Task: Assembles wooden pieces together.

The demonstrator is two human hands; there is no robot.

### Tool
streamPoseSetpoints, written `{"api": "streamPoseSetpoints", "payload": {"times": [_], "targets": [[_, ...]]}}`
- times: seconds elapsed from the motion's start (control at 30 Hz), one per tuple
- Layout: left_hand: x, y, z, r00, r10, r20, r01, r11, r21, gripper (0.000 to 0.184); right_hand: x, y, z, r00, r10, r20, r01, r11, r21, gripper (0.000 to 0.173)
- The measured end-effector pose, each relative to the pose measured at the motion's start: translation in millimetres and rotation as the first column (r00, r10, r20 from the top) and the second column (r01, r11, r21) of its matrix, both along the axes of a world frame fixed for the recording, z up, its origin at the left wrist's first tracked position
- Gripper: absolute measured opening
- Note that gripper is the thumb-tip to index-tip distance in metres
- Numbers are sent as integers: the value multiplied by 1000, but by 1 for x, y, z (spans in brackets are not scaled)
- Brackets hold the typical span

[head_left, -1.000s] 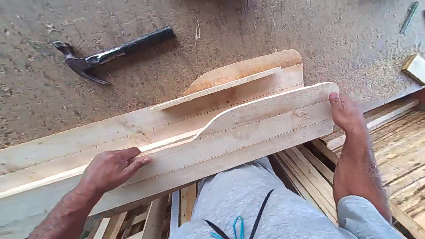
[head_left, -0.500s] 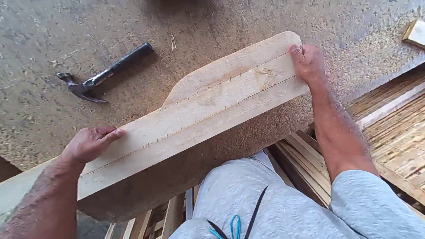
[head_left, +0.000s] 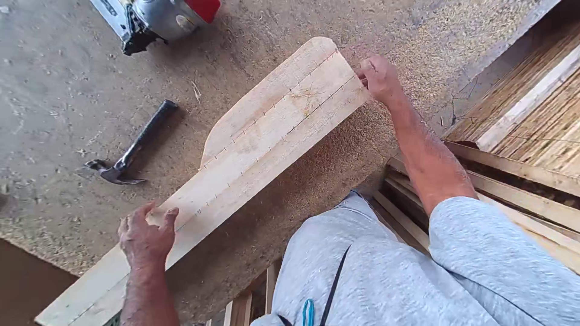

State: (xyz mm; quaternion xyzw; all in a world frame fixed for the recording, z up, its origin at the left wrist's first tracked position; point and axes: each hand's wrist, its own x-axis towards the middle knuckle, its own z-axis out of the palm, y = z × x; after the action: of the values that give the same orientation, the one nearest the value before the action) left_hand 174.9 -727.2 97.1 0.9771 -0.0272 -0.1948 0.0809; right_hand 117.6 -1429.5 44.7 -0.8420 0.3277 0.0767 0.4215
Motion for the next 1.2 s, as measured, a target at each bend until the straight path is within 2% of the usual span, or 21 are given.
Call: {"api": "streamPoseSetpoints", "payload": {"times": [0.07, 0.1, 0.17, 0.23, 0.3, 0.37, 0.47, 0.57, 0.63, 0.7, 0.77, 0.9, 1.0, 1.1, 1.2], "targets": [[-30, -11, 0, 986, 102, 131, -100, 995, -19, 75, -39, -2, -8, 984, -159, 76, 147, 979, 141, 38], [-46, -14, -3, 968, 167, 185, -166, 986, -22, 75, -57, 1, -13, 974, -196, 115, 172, 968, 184, 36], [-76, -12, -12, 908, 309, 282, -314, 949, -27, 76, -84, 12, -25, 966, -185, 179, 141, 962, 236, 34], [-100, -2, -25, 811, 471, 347, -496, 868, -19, 84, -101, 30, -35, 951, -162, 263, 95, 963, 251, 32], [-115, 5, -40, 686, 629, 365, -659, 750, -55, 96, -102, 41, -40, 921, -181, 344, 104, 968, 228, 34], [-125, 13, -49, 586, 735, 340, -753, 649, -106, 107, -101, 47, -39, 909, -215, 357, 144, 966, 217, 41], [-127, 10, -45, 491, 816, 305, -819, 552, -159, 103, -94, 42, -33, 919, -199, 340, 146, 974, 175, 36], [-122, 1, -33, 321, 927, 195, -872, 369, -321, 88, -86, 26, -25, 965, -80, 250, 35, 983, 178, 34], [-122, -11, -29, 206, 978, -29, -853, 165, -495, 74, -80, 18, -21, 983, -21, 183, -18, 978, 208, 32], [-123, -18, -36, 114, 960, -255, -793, -67, -606, 58, -76, 11, -19, 986, 13, 166, -56, 965, 258, 29], [-121, -25, -43, 66, 937, -343, -735, -187, -652, 54, -69, 5, -15, 984, 15, 179, -68, 952, 298, 27], [-116, -35, -37, 33, 944, -328, -717, -207, -665, 59, -60, 5, -8, 983, -11, 182, -44, 955, 292, 23], [-113, -33, -42, 23, 963, -268, -750, -160, -642, 59, -68, 9, -11, 986, -15, 165, -28, 966, 259, 22], [-116, -39, -48, 18, 975, -223, -755, -133, -642, 62, -72, 12, -20, 966, -34, 258, -32, 969, 245, 23], [-116, -40, -45, 20, 979, -203, -754, -118, -646, 62, -72, 12, -23, 968, -21, 249, -43, 968, 246, 24]]}}
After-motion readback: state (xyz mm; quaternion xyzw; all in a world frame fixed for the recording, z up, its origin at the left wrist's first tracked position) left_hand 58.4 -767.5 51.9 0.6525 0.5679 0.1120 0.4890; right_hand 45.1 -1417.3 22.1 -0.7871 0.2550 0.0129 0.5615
